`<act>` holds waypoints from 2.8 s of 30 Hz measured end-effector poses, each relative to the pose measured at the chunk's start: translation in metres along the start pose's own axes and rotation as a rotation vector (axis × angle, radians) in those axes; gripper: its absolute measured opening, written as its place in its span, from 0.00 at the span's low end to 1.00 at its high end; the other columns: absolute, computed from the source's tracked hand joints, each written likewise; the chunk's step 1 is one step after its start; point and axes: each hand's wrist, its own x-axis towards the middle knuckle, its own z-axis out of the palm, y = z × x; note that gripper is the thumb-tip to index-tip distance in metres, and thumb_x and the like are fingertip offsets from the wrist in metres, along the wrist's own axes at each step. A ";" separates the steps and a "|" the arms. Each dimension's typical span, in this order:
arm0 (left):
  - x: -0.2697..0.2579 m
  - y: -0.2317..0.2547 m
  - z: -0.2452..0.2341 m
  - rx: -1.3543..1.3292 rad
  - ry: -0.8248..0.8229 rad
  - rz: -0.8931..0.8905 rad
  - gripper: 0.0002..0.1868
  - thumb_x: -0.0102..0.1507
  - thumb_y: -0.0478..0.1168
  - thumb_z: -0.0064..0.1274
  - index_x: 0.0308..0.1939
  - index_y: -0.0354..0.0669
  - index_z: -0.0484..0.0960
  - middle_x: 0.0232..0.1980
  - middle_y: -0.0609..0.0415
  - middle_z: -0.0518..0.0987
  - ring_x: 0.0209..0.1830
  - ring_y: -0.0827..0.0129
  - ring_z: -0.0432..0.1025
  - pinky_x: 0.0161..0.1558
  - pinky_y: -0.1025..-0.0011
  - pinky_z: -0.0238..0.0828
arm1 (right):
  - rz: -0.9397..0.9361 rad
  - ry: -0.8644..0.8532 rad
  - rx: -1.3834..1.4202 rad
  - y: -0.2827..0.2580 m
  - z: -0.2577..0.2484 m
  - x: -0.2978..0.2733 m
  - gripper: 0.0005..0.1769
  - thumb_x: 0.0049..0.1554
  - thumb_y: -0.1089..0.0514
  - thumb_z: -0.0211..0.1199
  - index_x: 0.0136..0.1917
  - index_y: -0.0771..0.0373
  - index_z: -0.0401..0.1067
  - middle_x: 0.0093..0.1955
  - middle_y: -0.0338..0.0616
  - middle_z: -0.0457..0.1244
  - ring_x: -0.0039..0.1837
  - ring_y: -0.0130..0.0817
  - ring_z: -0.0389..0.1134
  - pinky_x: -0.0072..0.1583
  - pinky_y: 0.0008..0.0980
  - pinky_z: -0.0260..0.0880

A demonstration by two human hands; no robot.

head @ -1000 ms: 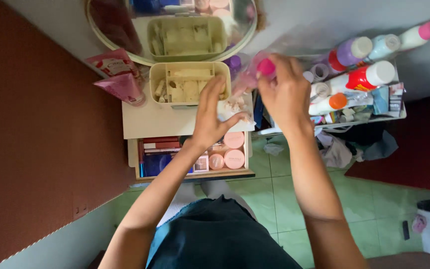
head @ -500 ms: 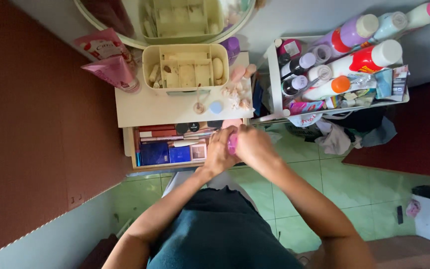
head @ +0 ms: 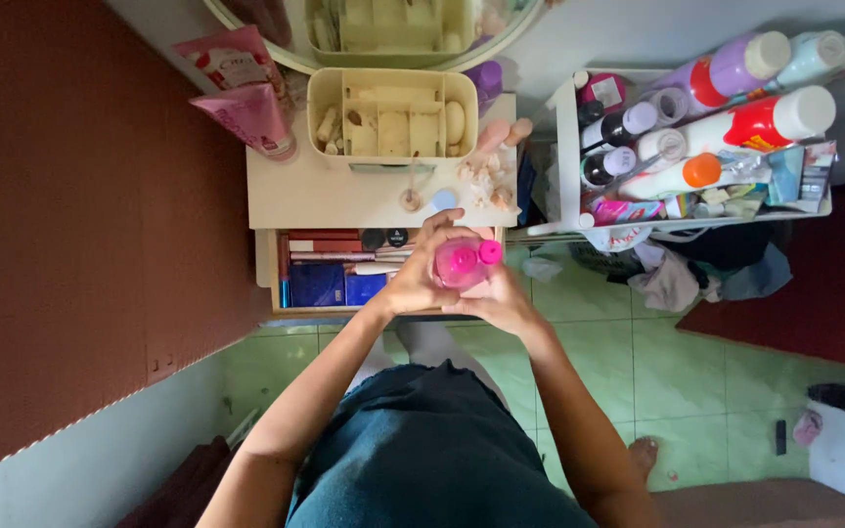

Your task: Organizing makeup and skincare products in a vanity drawer and organizer.

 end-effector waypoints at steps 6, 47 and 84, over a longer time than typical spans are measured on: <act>-0.011 -0.017 -0.033 0.020 0.241 -0.286 0.47 0.46 0.36 0.68 0.70 0.44 0.66 0.73 0.46 0.61 0.70 0.54 0.60 0.66 0.59 0.63 | -0.006 0.243 -0.248 0.012 -0.007 0.025 0.47 0.46 0.54 0.80 0.74 0.63 0.63 0.65 0.49 0.66 0.65 0.39 0.70 0.65 0.39 0.71; -0.016 -0.089 -0.051 0.116 0.568 -0.449 0.28 0.54 0.25 0.61 0.54 0.39 0.65 0.52 0.50 0.77 0.49 0.64 0.80 0.48 0.69 0.81 | 0.066 0.089 -1.194 -0.026 0.007 0.105 0.39 0.36 0.52 0.71 0.64 0.55 0.74 0.61 0.42 0.66 0.60 0.48 0.66 0.58 0.48 0.65; -0.023 -0.096 -0.054 0.037 0.521 -0.428 0.40 0.53 0.22 0.54 0.68 0.43 0.59 0.59 0.43 0.76 0.55 0.62 0.78 0.57 0.68 0.78 | 0.038 0.084 -1.009 -0.022 -0.008 0.094 0.43 0.40 0.48 0.77 0.67 0.60 0.70 0.61 0.52 0.64 0.63 0.52 0.65 0.62 0.51 0.66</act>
